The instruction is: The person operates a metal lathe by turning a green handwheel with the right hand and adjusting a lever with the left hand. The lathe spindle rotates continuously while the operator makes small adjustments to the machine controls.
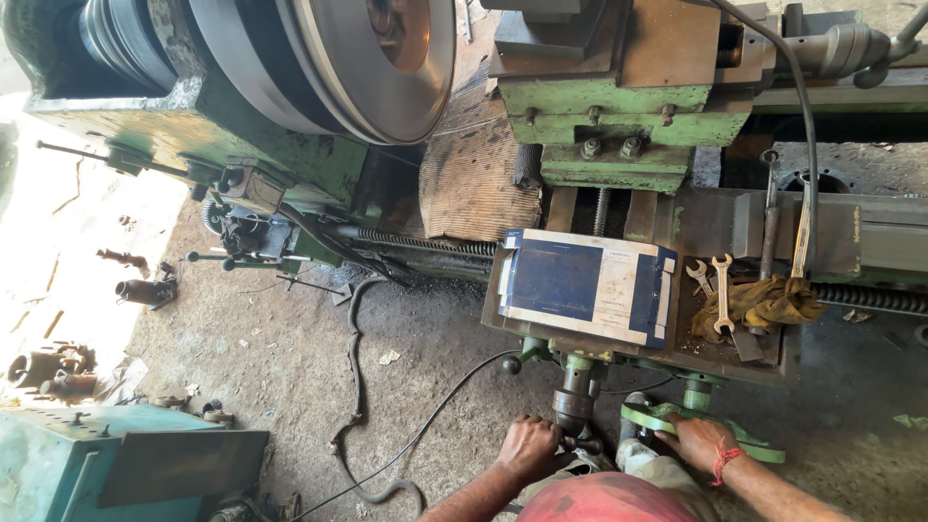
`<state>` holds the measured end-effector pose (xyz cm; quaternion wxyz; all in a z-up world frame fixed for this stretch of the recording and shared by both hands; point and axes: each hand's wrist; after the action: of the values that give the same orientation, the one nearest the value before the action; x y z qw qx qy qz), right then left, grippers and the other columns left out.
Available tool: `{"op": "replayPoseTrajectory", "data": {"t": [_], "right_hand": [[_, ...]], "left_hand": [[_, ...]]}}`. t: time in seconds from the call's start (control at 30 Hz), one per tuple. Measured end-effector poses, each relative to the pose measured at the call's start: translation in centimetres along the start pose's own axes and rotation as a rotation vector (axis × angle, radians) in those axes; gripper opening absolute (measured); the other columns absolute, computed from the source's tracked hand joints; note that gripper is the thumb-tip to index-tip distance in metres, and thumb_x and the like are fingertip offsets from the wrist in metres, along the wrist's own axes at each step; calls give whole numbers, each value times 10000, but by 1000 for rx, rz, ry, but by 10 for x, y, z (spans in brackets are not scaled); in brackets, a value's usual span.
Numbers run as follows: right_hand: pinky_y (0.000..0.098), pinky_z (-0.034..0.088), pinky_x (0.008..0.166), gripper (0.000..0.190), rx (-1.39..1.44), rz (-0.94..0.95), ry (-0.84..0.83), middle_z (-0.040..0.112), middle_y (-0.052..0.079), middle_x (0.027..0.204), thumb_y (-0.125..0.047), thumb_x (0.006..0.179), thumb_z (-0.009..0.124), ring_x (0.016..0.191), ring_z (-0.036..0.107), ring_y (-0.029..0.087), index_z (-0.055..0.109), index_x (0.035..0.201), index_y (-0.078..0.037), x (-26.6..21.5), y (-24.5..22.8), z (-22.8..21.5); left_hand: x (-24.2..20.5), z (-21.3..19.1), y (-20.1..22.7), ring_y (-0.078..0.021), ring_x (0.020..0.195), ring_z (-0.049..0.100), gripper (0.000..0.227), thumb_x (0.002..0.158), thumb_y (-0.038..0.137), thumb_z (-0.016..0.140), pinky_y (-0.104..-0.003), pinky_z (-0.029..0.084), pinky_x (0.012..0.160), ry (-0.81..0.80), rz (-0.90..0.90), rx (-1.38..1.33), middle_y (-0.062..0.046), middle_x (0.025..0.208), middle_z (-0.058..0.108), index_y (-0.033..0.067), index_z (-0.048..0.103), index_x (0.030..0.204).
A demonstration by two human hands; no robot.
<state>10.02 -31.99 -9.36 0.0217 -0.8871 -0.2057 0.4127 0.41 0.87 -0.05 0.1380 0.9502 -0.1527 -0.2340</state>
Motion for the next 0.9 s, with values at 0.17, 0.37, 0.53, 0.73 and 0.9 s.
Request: {"op": "replayPoseTrajectory", "data": {"t": [0.17,0.37,0.53,0.73,0.9], "right_hand": [[460,592,863,618,3,-2,-8,781,95,916,-643,977,454,925,758,303,567,1324,-145,1,-1,0],[479,591,848,624,-16,1,25,780,109,895,-641,969,471,905,756,321,575,1319,-135,2,-2,0],[484,593,834,607,-18,-13,45,774,117,886,-637,967,474,889,754,326,597,1286,-135,2,-1,4],[469,593,846,608,-9,-13,22,777,115,906,-625,973,469,908,755,315,589,1285,-117,4,2,5],[473,589,859,589,-5,-8,35,774,121,926,-624,970,474,928,752,321,607,1262,-130,4,1,6]], "left_hand": [[1,1,-2,-288,829,693,529,920,579,733,-448,531,783,-18,-22,-31,-125,825,698,54,677,890],[1,5,-9,-307,844,702,535,903,580,741,-461,535,784,66,20,-72,-136,852,712,48,682,895],[-2,8,-14,-321,831,703,506,868,562,762,-472,537,779,162,69,-128,-137,849,716,63,684,895],[-1,7,-17,-299,795,711,532,877,588,765,-451,561,707,152,83,-149,-126,826,709,66,661,873],[0,8,-19,-283,776,710,540,861,603,773,-440,567,689,158,87,-130,-117,820,708,76,659,870]]}}
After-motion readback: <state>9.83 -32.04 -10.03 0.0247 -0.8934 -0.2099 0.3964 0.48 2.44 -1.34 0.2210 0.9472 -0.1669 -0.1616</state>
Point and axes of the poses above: each hand's wrist, its own x-axis towards the middle knuckle, its own z-axis out of the palm, y = z × x
